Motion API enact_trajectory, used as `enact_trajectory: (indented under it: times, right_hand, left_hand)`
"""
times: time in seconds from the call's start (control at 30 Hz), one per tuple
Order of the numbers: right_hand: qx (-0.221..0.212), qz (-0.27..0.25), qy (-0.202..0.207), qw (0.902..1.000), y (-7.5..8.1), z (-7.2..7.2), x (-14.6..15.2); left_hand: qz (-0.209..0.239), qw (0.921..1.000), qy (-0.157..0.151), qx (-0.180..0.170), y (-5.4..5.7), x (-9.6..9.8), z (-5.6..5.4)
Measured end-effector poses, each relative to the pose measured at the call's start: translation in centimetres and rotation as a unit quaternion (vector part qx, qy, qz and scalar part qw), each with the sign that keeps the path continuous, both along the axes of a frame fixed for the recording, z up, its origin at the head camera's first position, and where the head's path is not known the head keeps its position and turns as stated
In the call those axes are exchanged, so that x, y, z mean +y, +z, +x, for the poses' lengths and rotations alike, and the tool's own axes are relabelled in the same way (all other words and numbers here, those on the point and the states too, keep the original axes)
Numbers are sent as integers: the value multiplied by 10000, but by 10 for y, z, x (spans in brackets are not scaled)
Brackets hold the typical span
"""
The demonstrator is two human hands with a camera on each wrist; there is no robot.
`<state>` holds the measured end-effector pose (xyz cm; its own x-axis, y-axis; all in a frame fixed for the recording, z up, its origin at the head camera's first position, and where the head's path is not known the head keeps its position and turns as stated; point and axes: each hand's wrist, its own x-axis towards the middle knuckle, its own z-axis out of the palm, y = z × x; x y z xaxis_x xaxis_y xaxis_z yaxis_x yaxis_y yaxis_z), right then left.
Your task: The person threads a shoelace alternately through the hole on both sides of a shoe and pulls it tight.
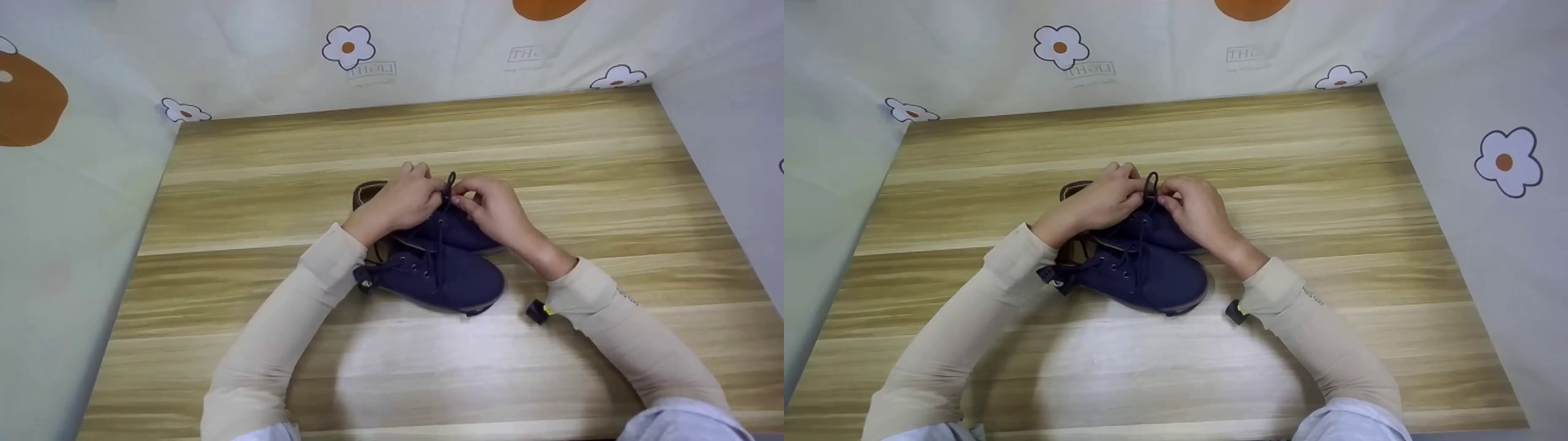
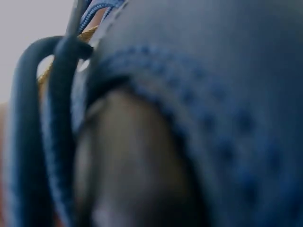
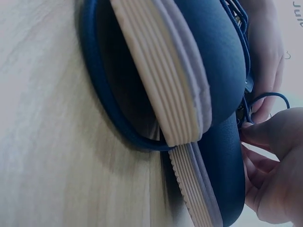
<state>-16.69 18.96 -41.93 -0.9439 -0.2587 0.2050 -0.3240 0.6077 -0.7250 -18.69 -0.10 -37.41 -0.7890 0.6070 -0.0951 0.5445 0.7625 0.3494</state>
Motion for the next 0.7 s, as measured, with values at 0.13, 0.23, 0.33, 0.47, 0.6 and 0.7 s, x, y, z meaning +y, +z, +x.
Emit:
enact_trajectory:
  times: [0.13,0.23,0.33,0.47,0.6,0.7]
  right_hand:
    - [43,22,16,10000,-2,-1,1]
    - [52,52,66,10000,-2,-1,1]
    - [74,65,91,9999,0,-1,2]
    - [149,41,132,9998,0,-1,2]
    - [278,41,172,9995,-1,-1,2]
    - [302,9,173,9994,-1,-1,2]
  left_hand:
    - [39,9997,169,-190,-1,2,-2]
    - [119,9988,434,-211,-2,3,-2]
    - [172,9976,611,-273,0,3,-2]
    - [155,9970,655,-380,3,2,-3]
    - [441,9952,825,-283,4,2,-2]
    - [1034,9883,1118,-101,5,2,0]
